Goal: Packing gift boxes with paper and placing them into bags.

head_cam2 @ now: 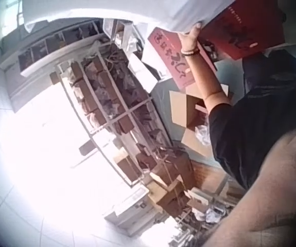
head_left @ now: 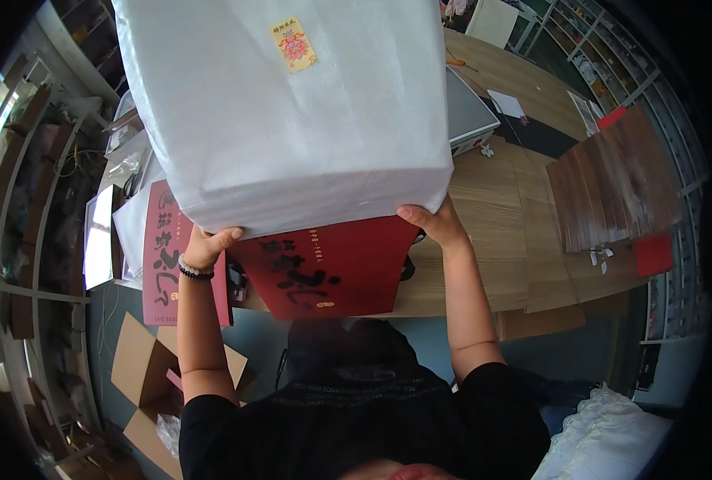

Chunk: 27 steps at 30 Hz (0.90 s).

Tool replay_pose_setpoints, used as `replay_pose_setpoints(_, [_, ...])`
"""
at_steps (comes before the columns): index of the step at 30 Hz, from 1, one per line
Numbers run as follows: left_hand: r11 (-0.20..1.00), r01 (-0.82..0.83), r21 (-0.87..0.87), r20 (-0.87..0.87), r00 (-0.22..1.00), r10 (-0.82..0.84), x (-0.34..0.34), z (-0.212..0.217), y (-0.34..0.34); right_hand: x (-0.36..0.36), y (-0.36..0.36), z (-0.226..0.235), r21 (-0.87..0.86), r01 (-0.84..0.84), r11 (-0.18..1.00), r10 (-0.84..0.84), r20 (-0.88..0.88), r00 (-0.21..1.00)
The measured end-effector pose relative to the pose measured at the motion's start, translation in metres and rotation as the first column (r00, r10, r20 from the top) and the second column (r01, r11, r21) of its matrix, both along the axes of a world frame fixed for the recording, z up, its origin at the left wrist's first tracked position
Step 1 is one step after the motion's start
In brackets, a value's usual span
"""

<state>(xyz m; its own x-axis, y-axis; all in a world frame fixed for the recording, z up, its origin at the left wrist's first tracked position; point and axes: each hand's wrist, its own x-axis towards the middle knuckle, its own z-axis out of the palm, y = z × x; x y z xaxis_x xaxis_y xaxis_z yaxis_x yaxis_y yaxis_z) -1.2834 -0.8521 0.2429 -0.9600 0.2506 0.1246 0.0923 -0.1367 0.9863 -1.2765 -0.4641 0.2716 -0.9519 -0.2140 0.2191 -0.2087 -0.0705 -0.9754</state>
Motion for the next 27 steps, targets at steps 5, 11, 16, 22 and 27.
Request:
replay_pose_setpoints(5, [0.998,0.045,-0.042,0.066,0.997,-0.042,0.017,-0.008,-0.002,0.016,0.021,0.012,0.087,-0.112,0.99,0.113,-0.01,0.994])
replay_pose_setpoints(11, [0.988,0.096,-0.122,-0.122,0.986,-0.111,0.013,0.033,-0.005,0.011,0.009,0.045,0.031,-0.047,0.998,0.048,-0.034,0.998])
replay_pose_setpoints(16, [0.945,0.129,-0.302,-0.09,0.983,-0.162,0.001,0.04,-0.015,0.011,-0.013,-0.027,-0.094,0.215,0.972,-0.232,-0.243,0.942])
replay_pose_setpoints(22, [0.878,0.251,-0.407,-0.002,0.961,-0.276,0.002,0.011,-0.004,0.023,-0.001,-0.055,-0.012,0.132,0.991,-0.132,-0.12,0.984])
replay_pose_setpoints(27, [0.949,0.228,-0.216,0.176,0.965,-0.192,0.006,-0.039,-0.005,0.024,-0.002,-0.052,0.049,0.048,0.998,-0.051,0.073,0.996])
